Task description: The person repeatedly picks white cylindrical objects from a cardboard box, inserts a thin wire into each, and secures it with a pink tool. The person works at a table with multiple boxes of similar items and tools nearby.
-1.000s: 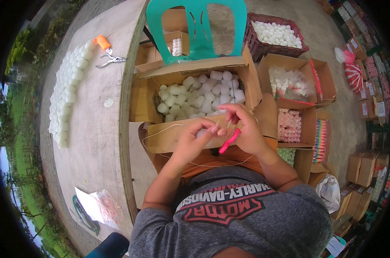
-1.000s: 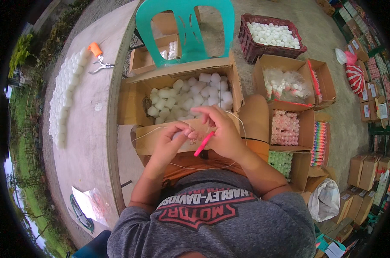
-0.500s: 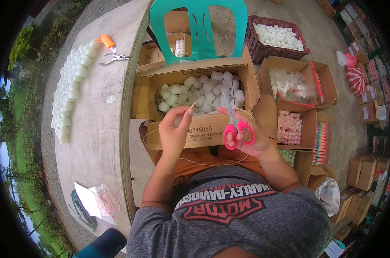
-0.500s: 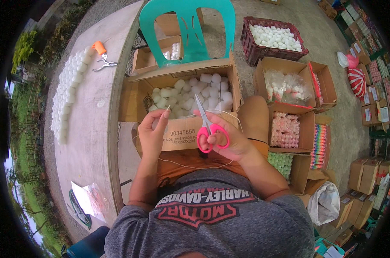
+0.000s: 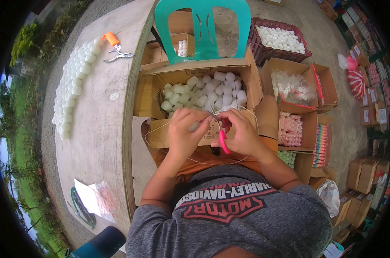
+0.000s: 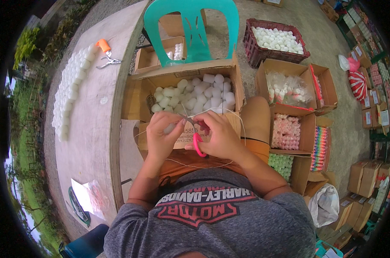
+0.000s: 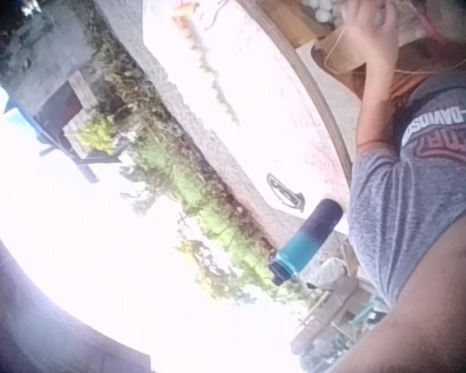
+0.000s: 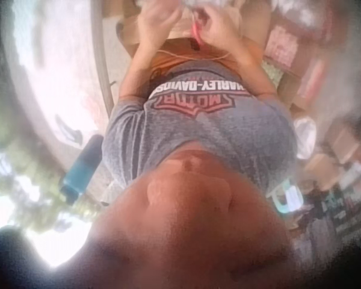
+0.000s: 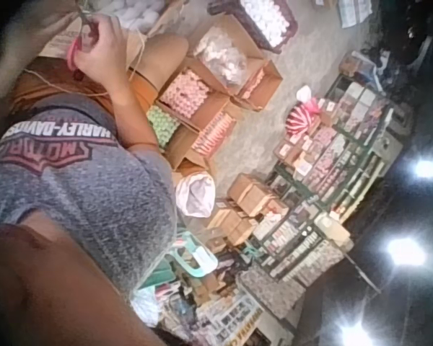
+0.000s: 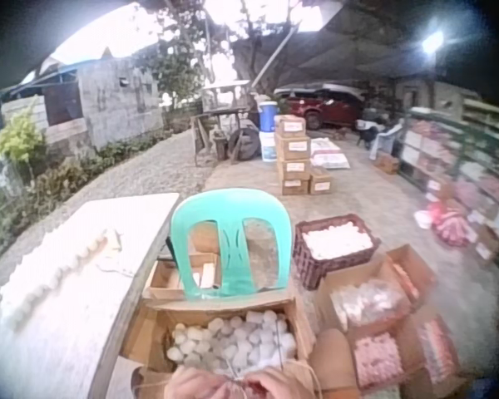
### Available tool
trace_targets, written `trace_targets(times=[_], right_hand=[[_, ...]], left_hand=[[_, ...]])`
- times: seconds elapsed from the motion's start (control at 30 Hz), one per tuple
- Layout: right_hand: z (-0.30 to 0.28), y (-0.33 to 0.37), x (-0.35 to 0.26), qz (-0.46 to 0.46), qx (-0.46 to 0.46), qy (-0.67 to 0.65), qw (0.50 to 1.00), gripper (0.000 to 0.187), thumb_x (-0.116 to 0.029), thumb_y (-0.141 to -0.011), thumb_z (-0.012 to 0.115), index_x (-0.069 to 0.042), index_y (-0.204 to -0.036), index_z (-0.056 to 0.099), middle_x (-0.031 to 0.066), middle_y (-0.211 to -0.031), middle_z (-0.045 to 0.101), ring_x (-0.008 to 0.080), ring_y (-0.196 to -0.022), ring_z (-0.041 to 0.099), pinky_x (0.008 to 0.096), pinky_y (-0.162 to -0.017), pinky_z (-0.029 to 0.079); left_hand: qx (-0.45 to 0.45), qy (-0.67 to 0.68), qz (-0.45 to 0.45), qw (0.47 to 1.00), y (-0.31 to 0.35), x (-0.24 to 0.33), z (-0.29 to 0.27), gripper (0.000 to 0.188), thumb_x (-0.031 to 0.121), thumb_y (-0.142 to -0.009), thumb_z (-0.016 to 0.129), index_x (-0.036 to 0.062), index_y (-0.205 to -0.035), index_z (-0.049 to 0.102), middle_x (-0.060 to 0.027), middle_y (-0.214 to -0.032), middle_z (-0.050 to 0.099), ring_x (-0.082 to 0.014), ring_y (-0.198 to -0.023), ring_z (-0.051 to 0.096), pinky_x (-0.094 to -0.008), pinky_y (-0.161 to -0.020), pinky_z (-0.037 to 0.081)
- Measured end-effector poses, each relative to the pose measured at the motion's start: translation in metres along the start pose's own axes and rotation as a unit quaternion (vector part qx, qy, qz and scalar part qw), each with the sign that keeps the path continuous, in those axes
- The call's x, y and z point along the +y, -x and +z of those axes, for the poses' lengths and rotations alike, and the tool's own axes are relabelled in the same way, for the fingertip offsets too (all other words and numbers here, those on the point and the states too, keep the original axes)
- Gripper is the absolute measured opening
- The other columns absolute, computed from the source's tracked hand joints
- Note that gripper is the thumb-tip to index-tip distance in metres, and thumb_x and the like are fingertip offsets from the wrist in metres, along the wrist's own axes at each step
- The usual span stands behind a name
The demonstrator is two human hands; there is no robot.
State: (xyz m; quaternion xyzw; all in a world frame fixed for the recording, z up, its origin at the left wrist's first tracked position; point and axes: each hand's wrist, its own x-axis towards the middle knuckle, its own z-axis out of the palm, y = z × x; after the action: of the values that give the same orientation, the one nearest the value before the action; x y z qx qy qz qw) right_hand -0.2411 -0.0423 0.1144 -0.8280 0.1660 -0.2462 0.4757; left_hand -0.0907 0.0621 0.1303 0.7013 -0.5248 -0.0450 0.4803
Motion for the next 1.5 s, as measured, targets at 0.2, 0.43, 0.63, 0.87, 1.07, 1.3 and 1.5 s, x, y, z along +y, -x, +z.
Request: trace_targets(times=[0.2,0.43,0.63,0.87,1.07,1.3,1.5], right_hand=[[-0.006,0.0,0.002,0.024,-0.024,-0.004,0.999,0.047,-0.021,-0.059,0.086,-0.003,-0.094,0.062,0.0038,-0.082,0.058,0.0141,-0.072,0.054,0.0273,-0.064,0.043],[-0.002,0.006,0.014,0.053,-0.009,-0.052,0.997,0.039,-0.02,-0.065,0.083,-0.005,-0.094,0.062,0.0047,-0.075,0.058,0.0132,-0.065,0.055,0.0255,-0.059,0.044],[-0.003,0.004,0.002,0.137,0.05,-0.195,0.97,0.043,-0.015,-0.066,0.082,-0.009,-0.104,0.062,0.0034,-0.072,0.058,0.0115,-0.061,0.056,0.0246,-0.056,0.046],[-0.013,-0.003,0.01,-0.097,0.096,0.083,0.987,0.034,-0.008,-0.069,0.076,-0.011,-0.101,0.066,0.0049,-0.072,0.054,0.0206,-0.068,0.056,0.0297,-0.057,0.045],[-0.012,-0.002,0.002,-0.154,0.096,0.051,0.982,0.028,-0.006,-0.072,0.074,-0.006,-0.099,0.067,0.0067,-0.083,0.059,0.0191,-0.074,0.057,0.0289,-0.06,0.046],[-0.001,0.008,0.005,-0.072,0.102,-0.041,0.991,0.027,-0.003,-0.076,0.071,-0.004,-0.103,0.066,0.0077,-0.083,0.06,0.015,-0.066,0.057,0.0247,-0.056,0.046],[-0.003,0.007,0.004,-0.082,0.128,-0.016,0.988,0.015,-0.002,-0.077,0.07,-0.002,-0.091,0.063,0.0068,-0.082,0.059,0.0133,-0.065,0.057,0.0244,-0.055,0.046]], left_hand=[[0.007,-0.013,0.013,1.0,-0.004,-0.005,-0.003,0.009,0.005,-0.071,0.072,0.0072,-0.079,0.069,-0.0042,-0.076,0.064,-0.0211,-0.07,0.055,-0.0311,-0.066,0.042],[0.009,0.027,-0.024,0.999,-0.004,-0.01,0.0,0.007,0.005,-0.073,0.071,0.0056,-0.08,0.068,-0.0055,-0.074,0.063,-0.0201,-0.07,0.055,-0.0303,-0.067,0.043],[0.001,0.127,-0.12,0.985,-0.001,-0.013,0.002,0.005,0.007,-0.077,0.07,0.0044,-0.081,0.068,-0.0055,-0.075,0.063,-0.017,-0.071,0.056,-0.0283,-0.07,0.043],[-0.036,0.161,-0.103,0.981,-0.001,-0.012,0.003,0.011,0.01,-0.08,0.069,0.0054,-0.09,0.071,-0.0055,-0.076,0.063,-0.0163,-0.077,0.057,-0.0278,-0.072,0.044],[-0.088,0.154,-0.12,0.977,0.006,-0.009,0.01,0.01,0.009,-0.079,0.069,0.0064,-0.088,0.072,-0.0051,-0.078,0.062,-0.018,-0.077,0.057,-0.0284,-0.072,0.044],[-0.112,0.082,-0.009,0.99,0.009,-0.008,0.017,0.013,0.005,-0.072,0.071,0.0066,-0.085,0.071,-0.0051,-0.077,0.061,-0.0219,-0.074,0.055,-0.031,-0.065,0.043],[-0.132,0.078,0.009,0.988,0.004,0.008,0.017,0.017,0.007,-0.074,0.071,0.0037,-0.09,0.067,-0.0069,-0.08,0.062,-0.0232,-0.072,0.058,-0.0323,-0.066,0.045]])
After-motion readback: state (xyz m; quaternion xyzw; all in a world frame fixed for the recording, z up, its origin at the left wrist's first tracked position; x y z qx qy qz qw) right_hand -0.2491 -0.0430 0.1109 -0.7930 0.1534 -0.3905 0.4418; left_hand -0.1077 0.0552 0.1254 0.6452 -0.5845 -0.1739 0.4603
